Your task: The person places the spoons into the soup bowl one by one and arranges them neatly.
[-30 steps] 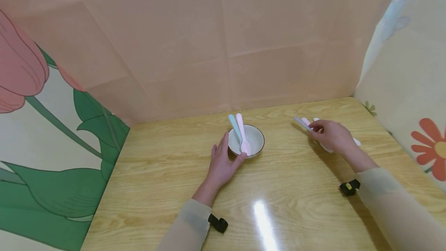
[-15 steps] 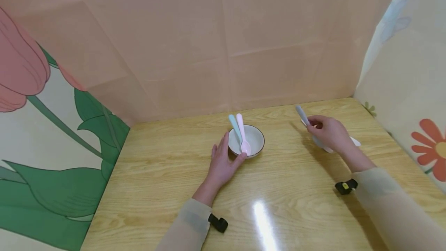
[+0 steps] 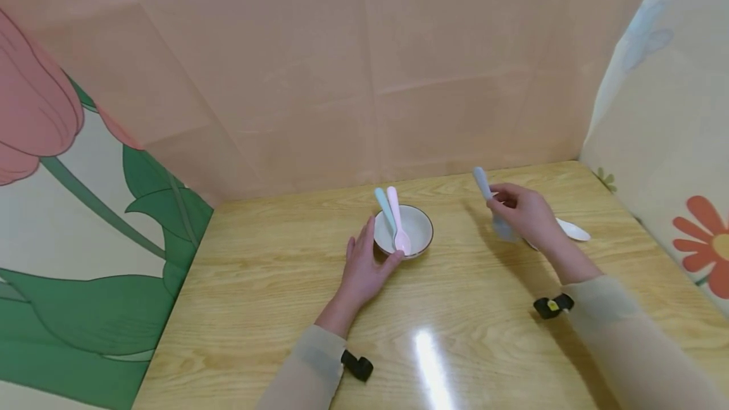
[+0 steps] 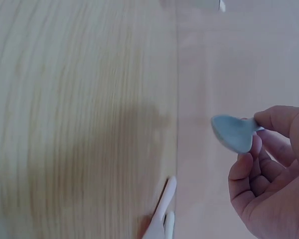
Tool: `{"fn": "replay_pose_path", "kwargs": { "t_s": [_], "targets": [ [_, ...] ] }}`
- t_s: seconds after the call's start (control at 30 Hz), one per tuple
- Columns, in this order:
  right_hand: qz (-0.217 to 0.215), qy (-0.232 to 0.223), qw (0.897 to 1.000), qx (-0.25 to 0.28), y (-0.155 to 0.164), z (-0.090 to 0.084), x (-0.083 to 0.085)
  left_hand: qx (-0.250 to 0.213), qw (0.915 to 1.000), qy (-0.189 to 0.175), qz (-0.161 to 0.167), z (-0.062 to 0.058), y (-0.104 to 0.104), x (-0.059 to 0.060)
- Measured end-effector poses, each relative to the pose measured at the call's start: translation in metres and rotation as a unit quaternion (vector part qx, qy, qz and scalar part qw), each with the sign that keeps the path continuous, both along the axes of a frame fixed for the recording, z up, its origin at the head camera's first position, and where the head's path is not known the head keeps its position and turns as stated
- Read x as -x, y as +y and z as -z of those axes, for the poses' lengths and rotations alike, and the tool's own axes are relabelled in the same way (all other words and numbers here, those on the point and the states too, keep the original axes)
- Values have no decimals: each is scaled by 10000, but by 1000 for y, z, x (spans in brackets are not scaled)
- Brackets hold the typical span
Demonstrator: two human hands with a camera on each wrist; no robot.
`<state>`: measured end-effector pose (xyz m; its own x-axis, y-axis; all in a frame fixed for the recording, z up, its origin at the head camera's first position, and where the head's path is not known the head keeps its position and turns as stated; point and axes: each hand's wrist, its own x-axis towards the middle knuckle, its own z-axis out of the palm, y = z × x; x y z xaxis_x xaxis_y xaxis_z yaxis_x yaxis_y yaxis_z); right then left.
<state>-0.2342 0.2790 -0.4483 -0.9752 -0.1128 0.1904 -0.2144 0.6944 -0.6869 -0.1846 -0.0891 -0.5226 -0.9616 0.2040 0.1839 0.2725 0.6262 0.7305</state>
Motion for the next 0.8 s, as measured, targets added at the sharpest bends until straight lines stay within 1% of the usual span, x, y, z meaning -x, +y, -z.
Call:
{"fn": "replay_pose_path", "kwargs": {
  "t_s": [0.33, 0.67, 0.8],
  "targets": [
    [-41, -6, 9988, 490, -22, -7, 1, -45, 10000, 4, 18, 0, -1, -1],
    [-167, -54, 9951, 974, -39, -9, 4, 23, 10000, -21, 10, -2, -1, -1],
    [-243, -120, 9920, 1234, -48, -10, 5, 60, 10000, -26, 13, -2, -2, -2]
  ]
}}
